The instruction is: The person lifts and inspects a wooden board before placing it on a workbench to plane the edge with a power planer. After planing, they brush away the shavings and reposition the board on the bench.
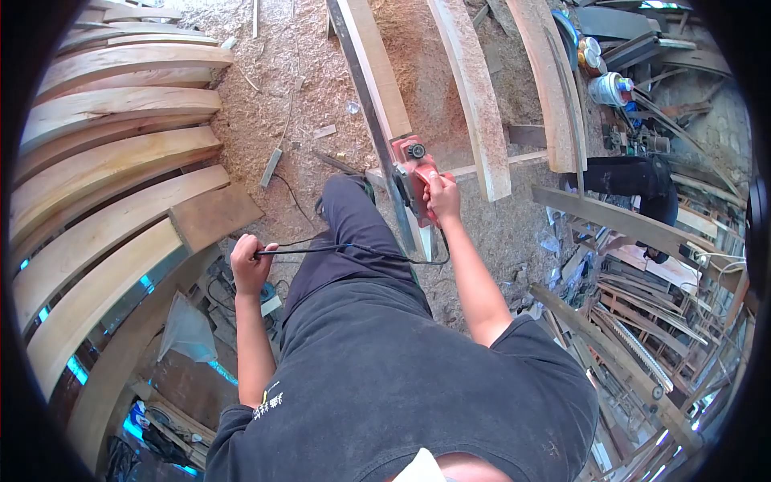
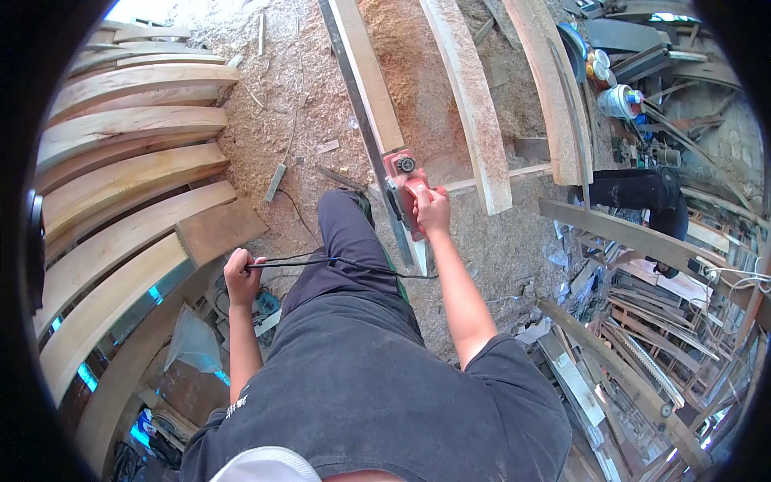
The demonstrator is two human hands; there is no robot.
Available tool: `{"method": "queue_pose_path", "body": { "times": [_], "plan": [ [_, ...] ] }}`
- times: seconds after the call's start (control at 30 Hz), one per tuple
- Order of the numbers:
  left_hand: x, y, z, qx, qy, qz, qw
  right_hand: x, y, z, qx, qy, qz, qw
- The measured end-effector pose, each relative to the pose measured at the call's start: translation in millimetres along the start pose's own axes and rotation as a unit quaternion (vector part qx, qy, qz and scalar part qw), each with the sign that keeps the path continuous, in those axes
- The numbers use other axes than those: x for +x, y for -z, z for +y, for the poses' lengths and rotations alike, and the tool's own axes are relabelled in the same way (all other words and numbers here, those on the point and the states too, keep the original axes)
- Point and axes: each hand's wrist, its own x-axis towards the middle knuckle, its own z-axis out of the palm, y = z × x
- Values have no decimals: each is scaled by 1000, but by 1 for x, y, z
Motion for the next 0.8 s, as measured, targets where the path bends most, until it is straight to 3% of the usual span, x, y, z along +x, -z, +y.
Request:
{"method": "queue_pose_path", "body": {
  "times": [0.4, 0.6, 0.8],
  "plan": [
    [89, 16, -17, -3, 8, 13, 1000, 57, -36, -65, -14, 7, 7, 1000],
    [167, 13, -38, -7, 0, -16, 1000, 94, -55, -92, -5, -28, 17, 999],
    [256, 13, -50, -5, -4, -35, 999, 143, -79, -127, -12, 12, 21, 1000]
  ]
}}
